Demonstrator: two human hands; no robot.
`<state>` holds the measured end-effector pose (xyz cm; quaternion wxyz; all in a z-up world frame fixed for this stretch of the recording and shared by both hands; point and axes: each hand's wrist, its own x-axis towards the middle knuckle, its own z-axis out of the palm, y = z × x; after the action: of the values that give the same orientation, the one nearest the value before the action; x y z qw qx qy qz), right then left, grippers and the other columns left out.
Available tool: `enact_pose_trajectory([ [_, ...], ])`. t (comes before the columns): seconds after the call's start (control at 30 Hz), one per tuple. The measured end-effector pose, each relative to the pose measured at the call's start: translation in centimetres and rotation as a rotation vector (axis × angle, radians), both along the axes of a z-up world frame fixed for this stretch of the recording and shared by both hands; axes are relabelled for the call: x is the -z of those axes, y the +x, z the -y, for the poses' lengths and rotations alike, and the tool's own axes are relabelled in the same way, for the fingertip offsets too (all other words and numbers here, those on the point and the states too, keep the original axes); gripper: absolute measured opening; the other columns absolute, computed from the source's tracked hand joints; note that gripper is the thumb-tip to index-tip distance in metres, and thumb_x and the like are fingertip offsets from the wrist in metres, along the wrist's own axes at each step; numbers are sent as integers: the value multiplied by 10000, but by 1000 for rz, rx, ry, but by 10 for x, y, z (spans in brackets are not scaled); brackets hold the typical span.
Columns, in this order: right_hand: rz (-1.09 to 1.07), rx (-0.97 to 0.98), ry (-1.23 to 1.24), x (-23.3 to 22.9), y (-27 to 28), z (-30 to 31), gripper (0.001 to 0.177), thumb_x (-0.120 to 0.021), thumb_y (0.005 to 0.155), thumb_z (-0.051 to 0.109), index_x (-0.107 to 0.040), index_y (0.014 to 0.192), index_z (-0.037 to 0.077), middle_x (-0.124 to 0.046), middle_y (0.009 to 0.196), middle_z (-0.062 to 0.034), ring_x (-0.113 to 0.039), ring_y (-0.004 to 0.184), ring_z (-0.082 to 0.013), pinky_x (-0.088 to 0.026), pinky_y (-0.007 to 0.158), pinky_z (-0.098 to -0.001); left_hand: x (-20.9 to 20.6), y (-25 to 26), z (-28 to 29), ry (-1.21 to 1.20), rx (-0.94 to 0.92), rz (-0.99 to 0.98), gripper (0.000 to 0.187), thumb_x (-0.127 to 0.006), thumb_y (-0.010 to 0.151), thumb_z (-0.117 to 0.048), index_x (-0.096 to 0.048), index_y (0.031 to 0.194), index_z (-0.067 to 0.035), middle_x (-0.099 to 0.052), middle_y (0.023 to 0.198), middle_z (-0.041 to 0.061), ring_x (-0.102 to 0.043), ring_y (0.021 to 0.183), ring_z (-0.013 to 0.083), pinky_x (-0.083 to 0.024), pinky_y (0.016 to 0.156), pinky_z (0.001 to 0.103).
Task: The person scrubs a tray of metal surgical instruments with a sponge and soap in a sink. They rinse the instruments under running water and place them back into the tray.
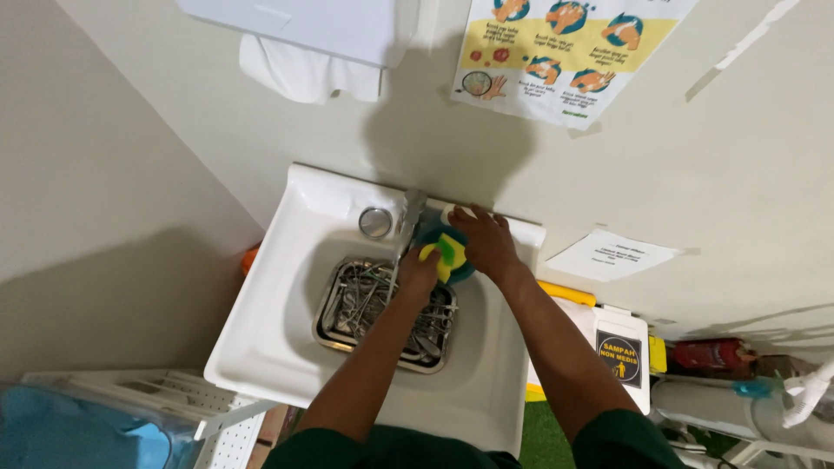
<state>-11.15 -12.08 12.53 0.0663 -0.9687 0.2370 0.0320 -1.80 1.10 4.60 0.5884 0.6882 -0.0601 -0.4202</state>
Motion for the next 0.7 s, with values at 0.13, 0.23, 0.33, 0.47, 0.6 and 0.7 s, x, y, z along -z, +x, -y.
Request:
enact_pose_trajectory([
  [0.13,20,-24,-67,-1,-2,-5,694,-585,896,37,-435,1536,258,-367,1626,47,-294,1506,-237,-242,1195,-592,10,-5,-3,39,-23,76,518,-649,951,-336,-606,1393,-69,-687,1260,155,-669,1079,303,-536,907,420],
  [0.23,-62,-61,-161,-10,1,-6,709,-588,887,17,-440,1542,247,-373,1635,53,-275,1538,-252,-250,1193,-594,9,-3,-5,44,-50,118,510,-655,955,-331,-621,1385,-60,-685,1270,165,-670,1095,312,-531,931,416],
  [0.33,-44,-20,-102,-10,3,-3,671,-583,915,21,-472,1521,290,-400,1630,89,-271,1569,-239,-242,1239,-573,-2,-3,-8,77,-57,118,496,-658,954,-325,-636,1365,-47,-681,1267,168,-670,1090,311,-533,930,422],
  [0.47,-62,-41,-139,-6,0,-10,709,-563,883,-6,-448,1533,256,-378,1630,45,-274,1525,-252,-231,1193,-607,-12,-6,-13,60,-33,72,492,-665,948,-321,-632,1347,-34,-691,1244,173,-673,1075,307,-535,909,419],
  [0.6,-63,-51,-144,-16,4,-5,651,-560,908,22,-486,1508,264,-420,1613,77,-272,1556,-248,-227,1221,-597,-9,-6,-14,-9,-54,42,494,-677,955,-288,-624,1350,4,-703,1202,189,-659,1013,308,-528,849,410],
  [0.7,41,-20,-42,-17,-3,-11,557,-577,961,115,-491,1497,236,-422,1604,29,-293,1522,-269,-236,1201,-620,8,0,-7,-105,-87,-24,501,-682,950,-263,-607,1360,15,-711,1172,180,-667,974,287,-540,816,395],
])
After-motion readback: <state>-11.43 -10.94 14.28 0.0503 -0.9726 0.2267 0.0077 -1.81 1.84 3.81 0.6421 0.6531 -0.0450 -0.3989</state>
